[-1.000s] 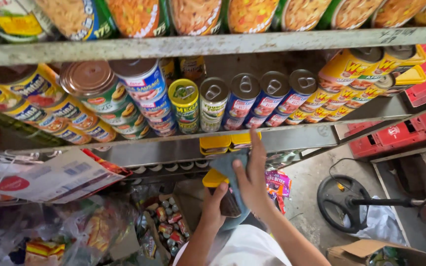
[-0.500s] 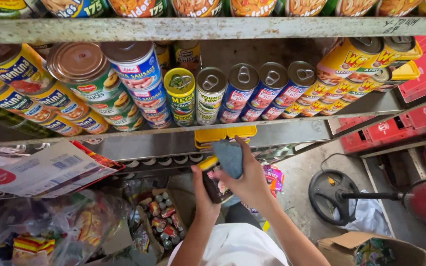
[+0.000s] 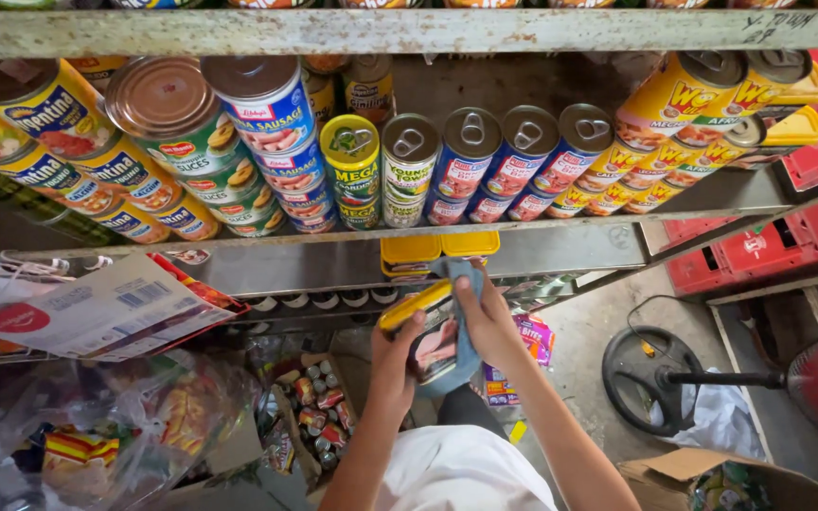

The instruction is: Cleaning and wiping down various canned food items on a store shelf using a cloth.

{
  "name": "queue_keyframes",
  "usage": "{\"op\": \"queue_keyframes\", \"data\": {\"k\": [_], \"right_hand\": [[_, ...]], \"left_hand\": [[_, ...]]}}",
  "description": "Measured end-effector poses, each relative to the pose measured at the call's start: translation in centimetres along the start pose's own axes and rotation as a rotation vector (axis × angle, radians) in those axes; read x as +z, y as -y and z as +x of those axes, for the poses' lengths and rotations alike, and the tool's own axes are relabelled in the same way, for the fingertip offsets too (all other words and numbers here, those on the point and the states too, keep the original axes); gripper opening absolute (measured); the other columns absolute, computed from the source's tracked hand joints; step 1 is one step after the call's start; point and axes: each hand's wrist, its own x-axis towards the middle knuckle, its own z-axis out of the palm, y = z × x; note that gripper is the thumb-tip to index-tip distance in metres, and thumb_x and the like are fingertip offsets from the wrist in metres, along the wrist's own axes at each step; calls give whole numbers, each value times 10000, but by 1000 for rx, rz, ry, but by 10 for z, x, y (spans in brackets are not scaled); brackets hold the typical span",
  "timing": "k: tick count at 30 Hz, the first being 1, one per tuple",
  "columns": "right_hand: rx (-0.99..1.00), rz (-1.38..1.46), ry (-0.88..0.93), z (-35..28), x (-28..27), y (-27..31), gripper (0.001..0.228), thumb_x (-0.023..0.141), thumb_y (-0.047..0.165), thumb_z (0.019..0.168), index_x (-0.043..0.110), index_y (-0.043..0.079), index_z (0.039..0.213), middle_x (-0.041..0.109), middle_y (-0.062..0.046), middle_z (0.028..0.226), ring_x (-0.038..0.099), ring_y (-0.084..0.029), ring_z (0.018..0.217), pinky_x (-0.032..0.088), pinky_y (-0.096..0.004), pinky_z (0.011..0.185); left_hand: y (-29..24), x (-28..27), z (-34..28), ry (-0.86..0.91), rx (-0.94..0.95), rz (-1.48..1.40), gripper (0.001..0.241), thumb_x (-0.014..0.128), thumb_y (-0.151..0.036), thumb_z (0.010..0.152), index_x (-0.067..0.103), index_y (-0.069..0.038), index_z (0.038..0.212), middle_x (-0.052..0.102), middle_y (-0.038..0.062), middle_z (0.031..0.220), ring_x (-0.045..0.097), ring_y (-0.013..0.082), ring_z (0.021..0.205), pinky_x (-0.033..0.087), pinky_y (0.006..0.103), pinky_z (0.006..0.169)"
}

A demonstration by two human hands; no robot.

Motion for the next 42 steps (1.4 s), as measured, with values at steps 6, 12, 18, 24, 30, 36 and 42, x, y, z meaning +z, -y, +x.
{"op": "queue_keyframes", "data": {"k": [6, 12, 18, 24, 30, 36, 42], "right_hand": [[319, 668, 133, 14, 3, -22, 734, 451, 530, 1047, 447, -33, 1519, 588, -177, 1381, 503, -238, 1190, 395, -384, 1044], [160, 262, -60, 7, -14, -2, 683, 400, 513, 1048, 449, 5, 1501, 525, -141, 1465, 497, -219, 1347, 348, -344, 1144], [-402, -186, 27, -20, -17, 76, 519, 545, 251, 1004, 530, 38, 1477, 458, -207, 1355, 493, -319, 1325, 396, -408, 1114], [-569, -455, 190, -28, -5, 73, 527, 707, 56, 860, 717, 179, 1373, 589, -54, 1241, 614, -303, 1068, 529, -386, 912], [-712, -409, 389, -46, -6, 87, 508, 727, 39, 823, 731, 209, 1301, 550, -130, 1216, 625, -330, 1004, 534, -401, 816], [-650, -367, 263, -36, -16, 44, 613, 635, -66, 778, 744, 267, 1281, 551, -163, 1249, 653, -322, 992, 559, -376, 805], [-552, -542, 125, -12, -20, 73, 740, 611, -106, 728, 706, 318, 1326, 530, -187, 1218, 621, -355, 1014, 543, -418, 823]], "left_hand": [[-16, 8, -2, 240, -393, -521, 445, 726, -446, 935, 725, -29, 1091, 767, 155, 905, 721, 229, 735, 598, 366, 769], [-23, 12, 5, -65, -553, -830, 319, 646, -487, 960, 725, -191, 1044, 765, -49, 1012, 733, 162, 929, 604, 354, 863], [4, -6, 17, -43, -540, -741, 417, 569, -533, 968, 721, -218, 1194, 766, -28, 1077, 732, 167, 958, 588, 352, 822], [20, -22, 27, -58, -569, -734, 413, 468, -448, 940, 689, -218, 1203, 762, 17, 1151, 715, 219, 1078, 558, 420, 921], [10, -25, 27, 99, -425, -827, 538, 468, -564, 1037, 637, -157, 1345, 707, 82, 1264, 663, 292, 1139, 528, 468, 997], [-30, 5, 13, -65, -528, -766, 479, 491, -524, 980, 681, -185, 1260, 744, 57, 1185, 710, 268, 1058, 560, 433, 916], [-14, 2, 8, -75, -493, -887, 396, 522, -466, 1021, 673, -184, 1255, 752, 5, 1150, 737, 192, 1002, 608, 351, 857]]}}
